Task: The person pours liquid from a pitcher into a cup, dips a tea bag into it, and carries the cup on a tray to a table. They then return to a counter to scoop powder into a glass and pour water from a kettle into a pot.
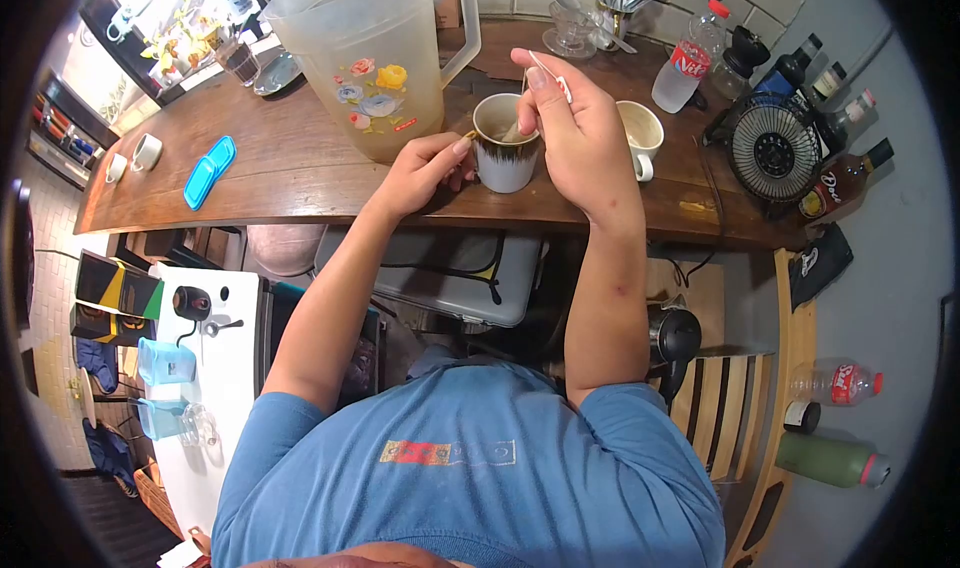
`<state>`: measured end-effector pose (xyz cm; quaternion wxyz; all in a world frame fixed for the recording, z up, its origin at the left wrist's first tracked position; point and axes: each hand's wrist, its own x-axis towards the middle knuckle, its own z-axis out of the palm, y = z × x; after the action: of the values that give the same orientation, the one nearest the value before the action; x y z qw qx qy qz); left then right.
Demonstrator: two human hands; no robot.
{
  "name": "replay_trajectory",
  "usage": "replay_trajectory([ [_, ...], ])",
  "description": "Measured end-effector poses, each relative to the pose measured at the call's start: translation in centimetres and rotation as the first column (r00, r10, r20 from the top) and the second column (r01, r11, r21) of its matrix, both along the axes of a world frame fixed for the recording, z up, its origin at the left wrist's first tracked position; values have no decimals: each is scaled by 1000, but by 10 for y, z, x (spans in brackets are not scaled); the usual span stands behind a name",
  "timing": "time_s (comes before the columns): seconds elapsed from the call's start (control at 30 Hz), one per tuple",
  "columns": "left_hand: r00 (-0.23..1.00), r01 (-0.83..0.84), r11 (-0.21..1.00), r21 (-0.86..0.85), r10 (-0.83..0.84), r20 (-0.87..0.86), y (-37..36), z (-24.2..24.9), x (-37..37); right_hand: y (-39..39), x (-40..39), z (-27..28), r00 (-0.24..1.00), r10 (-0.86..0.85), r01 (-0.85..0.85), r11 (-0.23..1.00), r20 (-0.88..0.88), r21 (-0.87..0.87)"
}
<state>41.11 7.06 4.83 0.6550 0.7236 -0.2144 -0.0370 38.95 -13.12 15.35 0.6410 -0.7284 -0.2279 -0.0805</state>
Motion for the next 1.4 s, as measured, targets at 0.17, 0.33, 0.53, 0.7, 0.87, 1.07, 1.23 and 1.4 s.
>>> replay_trajectory([
  [0.17,1000,8,1000,-10,-8,20,0,1,1,1,11,-22,999,9,-9,1000,-49,-6],
  [0.33,1000,-22,1000,-2,22,-2,-2,2,-2,0,3,-2,996,43,-42,999,-85,14],
  [0.53,1000,-21,1000,-22,22,14,-2,0,0,4,12,-19,991,-24,31,998,-130,49],
  [0.7,1000,-22,1000,-17,22,-10,-1,1,0,-1,8,-1,992,31,-6,980,-125,198],
  [0.87,1000,-18,999,-45,17,-4,-2,1,1,0,11,-9,968,83,-28,973,-238,228],
  [1.07,1000,-20,999,-29,20,-5,-1,0,1,6,6,3,984,141,-100,944,-111,314],
  [1.23,1000,-26,999,-39,26,-6,-2,1,1,5,12,-15,985,83,-59,986,-150,157],
  [1.4,999,-38,999,-32,37,-20,-3,1,1,6,7,-5,984,89,-61,983,-153,174],
])
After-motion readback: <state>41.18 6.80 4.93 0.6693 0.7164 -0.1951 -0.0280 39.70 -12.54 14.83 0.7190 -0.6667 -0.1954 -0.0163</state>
